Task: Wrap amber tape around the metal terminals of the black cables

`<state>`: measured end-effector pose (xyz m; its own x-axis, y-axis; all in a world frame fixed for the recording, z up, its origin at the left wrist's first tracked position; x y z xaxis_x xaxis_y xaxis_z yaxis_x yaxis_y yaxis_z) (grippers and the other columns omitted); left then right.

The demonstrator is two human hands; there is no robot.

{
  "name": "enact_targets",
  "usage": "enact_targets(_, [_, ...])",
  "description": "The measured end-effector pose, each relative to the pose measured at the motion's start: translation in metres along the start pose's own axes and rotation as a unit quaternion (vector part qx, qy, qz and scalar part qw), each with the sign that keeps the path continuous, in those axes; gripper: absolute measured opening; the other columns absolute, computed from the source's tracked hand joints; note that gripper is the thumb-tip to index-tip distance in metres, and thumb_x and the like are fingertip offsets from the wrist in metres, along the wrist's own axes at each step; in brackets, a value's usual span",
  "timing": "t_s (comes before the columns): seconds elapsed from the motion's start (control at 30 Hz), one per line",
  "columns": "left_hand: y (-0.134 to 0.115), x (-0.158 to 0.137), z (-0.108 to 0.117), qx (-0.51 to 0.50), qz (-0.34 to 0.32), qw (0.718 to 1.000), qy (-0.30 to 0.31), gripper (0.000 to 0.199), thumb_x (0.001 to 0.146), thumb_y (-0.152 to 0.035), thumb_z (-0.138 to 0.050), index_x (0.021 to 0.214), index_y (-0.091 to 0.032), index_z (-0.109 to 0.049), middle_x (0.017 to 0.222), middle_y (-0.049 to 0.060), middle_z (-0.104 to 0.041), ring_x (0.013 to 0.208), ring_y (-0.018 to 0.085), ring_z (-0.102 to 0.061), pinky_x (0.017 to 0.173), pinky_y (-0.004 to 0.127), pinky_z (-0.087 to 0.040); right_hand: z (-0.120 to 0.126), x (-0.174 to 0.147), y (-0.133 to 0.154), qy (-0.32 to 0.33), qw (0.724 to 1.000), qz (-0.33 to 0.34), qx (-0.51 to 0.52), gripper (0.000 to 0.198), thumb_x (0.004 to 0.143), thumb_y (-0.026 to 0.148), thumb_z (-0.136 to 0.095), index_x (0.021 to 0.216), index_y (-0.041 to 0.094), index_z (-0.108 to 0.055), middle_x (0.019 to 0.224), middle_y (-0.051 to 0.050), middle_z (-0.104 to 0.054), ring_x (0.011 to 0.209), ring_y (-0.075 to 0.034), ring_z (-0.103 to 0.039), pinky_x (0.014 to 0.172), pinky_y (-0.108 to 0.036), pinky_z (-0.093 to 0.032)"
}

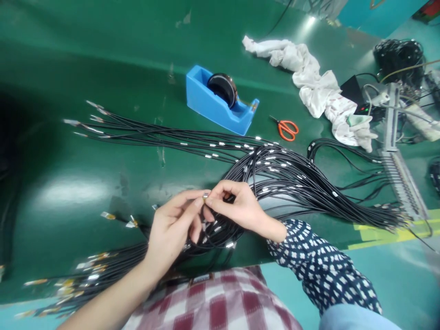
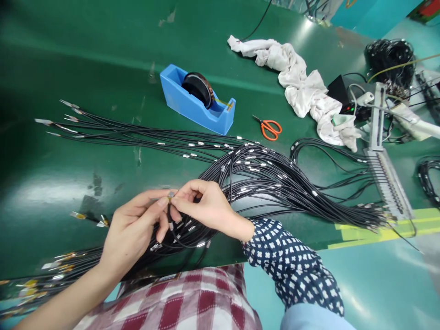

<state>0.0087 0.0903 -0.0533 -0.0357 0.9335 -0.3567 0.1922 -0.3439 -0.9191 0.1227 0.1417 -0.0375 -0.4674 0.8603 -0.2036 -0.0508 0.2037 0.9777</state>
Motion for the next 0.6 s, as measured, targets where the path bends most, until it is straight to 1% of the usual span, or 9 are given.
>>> enact_targets(0.1, [0.009, 0.001, -0.003, -0.011, 0.032, 0.999, 0.025, 0.022, 0.088, -0.029, -0.064, 0.108, -0.021, -0.058, 0.066, -0.003, -0.069, 0.034, 0.005, -0.05, 0.037, 0.016, -0.039, -0.002, 0.0, 0.002, 0.011, 1.0, 0.004, 0.011, 0.017, 0.079, 0.028, -0.073, 0.074, 0.014, -0.065, 0.059, 0.002, -0.061, 0.055, -0.009, -0.051, 0.056, -0.022, -0.041])
enact_targets(0.13, [0.013, 0.002, -0.004, -0.015, 0.046, 0.998, 0.033, 0.022, 0.086, -0.028, -0.067, 0.104, -0.022, -0.057, 0.067, -0.004, -0.069, 0.033, 0.004, -0.049, 0.036, 0.015, -0.036, -0.002, 0.001, 0.003, 0.014, 1.0, 0.006, 0.011, 0.017, 0.079, 0.028, -0.073, 0.075, 0.014, -0.065, 0.059, 0.002, -0.062, 0.056, -0.009, -0.052, 0.056, -0.022, -0.042])
enact_targets(0.2, [0.018, 0.002, -0.003, -0.02, 0.068, 0.997, 0.04, 0.018, 0.083, -0.026, -0.07, 0.09, -0.02, -0.055, 0.066, -0.005, -0.069, 0.031, 0.002, -0.045, 0.035, 0.012, -0.03, -0.001, 0.001, 0.005, 0.013, 1.0, 0.009, 0.006, 0.017, 0.078, 0.028, -0.075, 0.075, 0.013, -0.066, 0.061, 0.001, -0.062, 0.057, -0.01, -0.053, 0.057, -0.022, -0.043])
enact_targets(0.27, [0.021, 0.002, -0.002, -0.025, 0.079, 0.996, 0.039, 0.017, 0.083, -0.024, -0.07, 0.078, -0.017, -0.055, 0.061, -0.005, -0.067, 0.03, 0.0, -0.043, 0.037, 0.012, -0.028, 0.0, 0.002, 0.008, 0.014, 1.0, 0.014, -0.005, 0.019, 0.077, 0.03, -0.075, 0.075, 0.013, -0.067, 0.065, 0.0, -0.062, 0.06, -0.01, -0.053, 0.059, -0.023, -0.044])
enact_targets(0.37, [0.021, 0.001, 0.0, -0.029, 0.083, 0.995, 0.041, 0.015, 0.081, -0.023, -0.071, 0.075, -0.015, -0.06, 0.062, -0.002, -0.07, 0.03, 0.0, -0.044, 0.037, 0.012, -0.028, 0.0, 0.002, 0.013, 0.03, 0.999, 0.032, -0.017, 0.021, 0.079, 0.034, -0.073, 0.078, 0.014, -0.069, 0.071, -0.001, -0.063, 0.063, -0.01, -0.055, 0.061, -0.023, -0.045])
enact_targets(0.43, [0.02, 0.0, 0.0, -0.025, 0.081, 0.995, 0.044, 0.014, 0.081, -0.023, -0.071, 0.075, -0.014, -0.063, 0.066, 0.001, -0.072, 0.03, 0.0, -0.044, 0.037, 0.013, -0.028, 0.0, 0.003, 0.012, 0.035, 0.999, 0.034, -0.011, 0.023, 0.077, 0.036, -0.074, 0.077, 0.014, -0.07, 0.072, -0.001, -0.064, 0.064, -0.01, -0.055, 0.06, -0.024, -0.045])
enact_targets(0.5, [0.019, 0.0, -0.001, -0.021, 0.074, 0.996, 0.048, 0.013, 0.081, -0.023, -0.071, 0.074, -0.014, -0.064, 0.068, 0.002, -0.073, 0.03, 0.0, -0.044, 0.036, 0.013, -0.029, 0.0, 0.005, 0.007, 0.043, 0.999, 0.021, 0.014, 0.025, 0.075, 0.038, -0.077, 0.076, 0.014, -0.071, 0.071, -0.002, -0.065, 0.062, -0.01, -0.055, 0.058, -0.023, -0.044])
enact_targets(0.6, [0.019, 0.0, -0.005, -0.028, 0.069, 0.995, 0.071, 0.014, 0.083, -0.024, -0.07, 0.073, -0.015, -0.066, 0.071, 0.003, -0.075, 0.031, 0.0, -0.045, 0.036, 0.013, -0.028, -0.003, 0.008, -0.004, 0.063, 0.996, -0.007, 0.067, 0.026, 0.071, 0.036, -0.08, 0.074, 0.013, -0.07, 0.069, -0.002, -0.066, 0.059, -0.01, -0.057, 0.056, -0.023, -0.044])
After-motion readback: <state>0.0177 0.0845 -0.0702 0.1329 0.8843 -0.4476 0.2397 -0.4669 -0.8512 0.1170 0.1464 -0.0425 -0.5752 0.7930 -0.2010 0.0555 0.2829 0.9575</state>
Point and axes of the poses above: each hand's wrist, its own x-axis towards the middle knuckle, its own z-axis out of the back of the hand, y = z × x, the point moved 10 cm from there along x, towards the middle knuckle
